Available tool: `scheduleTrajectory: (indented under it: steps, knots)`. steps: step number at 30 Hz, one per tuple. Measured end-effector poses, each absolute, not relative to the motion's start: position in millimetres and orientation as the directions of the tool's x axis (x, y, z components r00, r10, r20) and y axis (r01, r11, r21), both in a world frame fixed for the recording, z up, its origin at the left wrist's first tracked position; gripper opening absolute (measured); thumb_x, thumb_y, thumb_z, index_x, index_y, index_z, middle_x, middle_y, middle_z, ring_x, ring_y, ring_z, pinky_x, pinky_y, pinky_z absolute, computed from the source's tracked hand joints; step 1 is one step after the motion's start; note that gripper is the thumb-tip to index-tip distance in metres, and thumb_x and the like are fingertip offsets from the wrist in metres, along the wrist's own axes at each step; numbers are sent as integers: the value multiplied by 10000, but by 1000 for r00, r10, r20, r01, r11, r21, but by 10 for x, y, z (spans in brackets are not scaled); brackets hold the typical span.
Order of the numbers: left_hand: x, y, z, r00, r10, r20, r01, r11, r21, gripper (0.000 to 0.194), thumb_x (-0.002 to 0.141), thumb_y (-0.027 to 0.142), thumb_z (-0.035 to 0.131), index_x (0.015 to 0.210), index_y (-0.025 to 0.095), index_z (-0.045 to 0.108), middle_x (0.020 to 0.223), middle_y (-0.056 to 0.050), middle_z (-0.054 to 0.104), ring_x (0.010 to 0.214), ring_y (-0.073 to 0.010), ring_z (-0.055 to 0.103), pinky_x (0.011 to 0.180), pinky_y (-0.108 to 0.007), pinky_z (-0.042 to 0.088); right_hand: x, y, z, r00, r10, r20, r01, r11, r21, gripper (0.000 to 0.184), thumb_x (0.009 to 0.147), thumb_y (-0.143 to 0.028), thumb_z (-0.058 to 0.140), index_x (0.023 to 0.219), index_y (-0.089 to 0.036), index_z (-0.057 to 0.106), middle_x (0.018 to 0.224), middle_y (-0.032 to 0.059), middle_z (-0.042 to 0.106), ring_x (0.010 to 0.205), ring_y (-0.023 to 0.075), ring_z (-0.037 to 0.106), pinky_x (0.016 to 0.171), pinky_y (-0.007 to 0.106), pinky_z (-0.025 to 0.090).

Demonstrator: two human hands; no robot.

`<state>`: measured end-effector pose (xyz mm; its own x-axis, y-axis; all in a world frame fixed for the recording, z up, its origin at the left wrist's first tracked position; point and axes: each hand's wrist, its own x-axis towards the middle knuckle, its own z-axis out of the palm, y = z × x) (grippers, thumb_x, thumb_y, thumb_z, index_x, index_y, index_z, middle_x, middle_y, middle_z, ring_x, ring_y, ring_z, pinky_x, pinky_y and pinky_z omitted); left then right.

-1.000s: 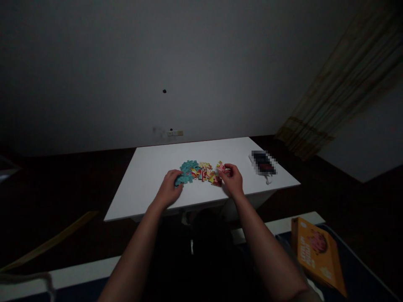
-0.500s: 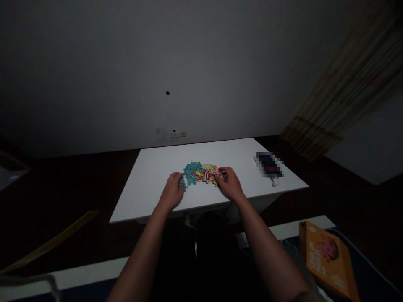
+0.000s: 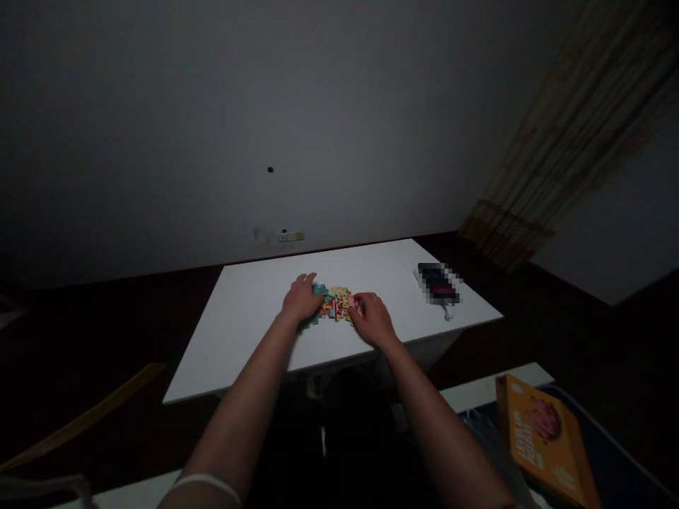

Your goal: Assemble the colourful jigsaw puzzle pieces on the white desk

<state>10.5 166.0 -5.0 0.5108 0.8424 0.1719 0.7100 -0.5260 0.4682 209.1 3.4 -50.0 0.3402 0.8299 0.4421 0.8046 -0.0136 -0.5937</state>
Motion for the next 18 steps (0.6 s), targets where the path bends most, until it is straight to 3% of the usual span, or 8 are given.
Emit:
scheduleTrajectory:
  steps: [2,6,9,13,18]
  knots:
    - [185,1735,-97,532,833,153,689,-531,493,759,863,372,779,1578,183,611,1688,-218,551,1564,-409,503,1291,-519,396,2089,28,-491,339,831,441,804,-12,-594,268,1022,-340,688,1255,-215,730,1281,127,743,1196,309,667,1077,463,526]
    - [237,1767,-254,550,812,196,630,-557,542,484,909,404,730,1349,204,742,1421,-185,733,1376,-380,628,1200,-528,458,2076,22,-471,333,839,430,811,-22,-585,289,1019,-352,704,1276,-222,730,1292,127,739,1196,305,666,1065,452,522]
    - [194,1771,-308,547,796,259,548,-575,608,354,914,382,704,1217,207,759,1293,-157,760,1279,-354,649,1162,-521,475,2067,23,-458,327,846,422,816,-28,-577,296,1012,-350,713,1278,-223,736,1283,131,745,1189,313,670,1053,457,519]
    - [87,1855,-289,483,819,310,427,-529,734,310,923,404,687,1163,212,724,1210,-131,766,1168,-308,683,1120,-487,510,2066,26,-462,319,851,417,820,-26,-572,296,1019,-362,707,1282,-231,737,1279,130,751,1190,311,668,1047,457,511]
    - [-97,2022,-278,324,916,239,275,-333,902,365,967,508,584,1143,206,688,1016,-96,790,938,-265,738,927,-441,601,2066,40,-481,321,853,412,815,-28,-578,286,1013,-357,706,1268,-232,740,1263,123,756,1182,301,668,1043,442,506]
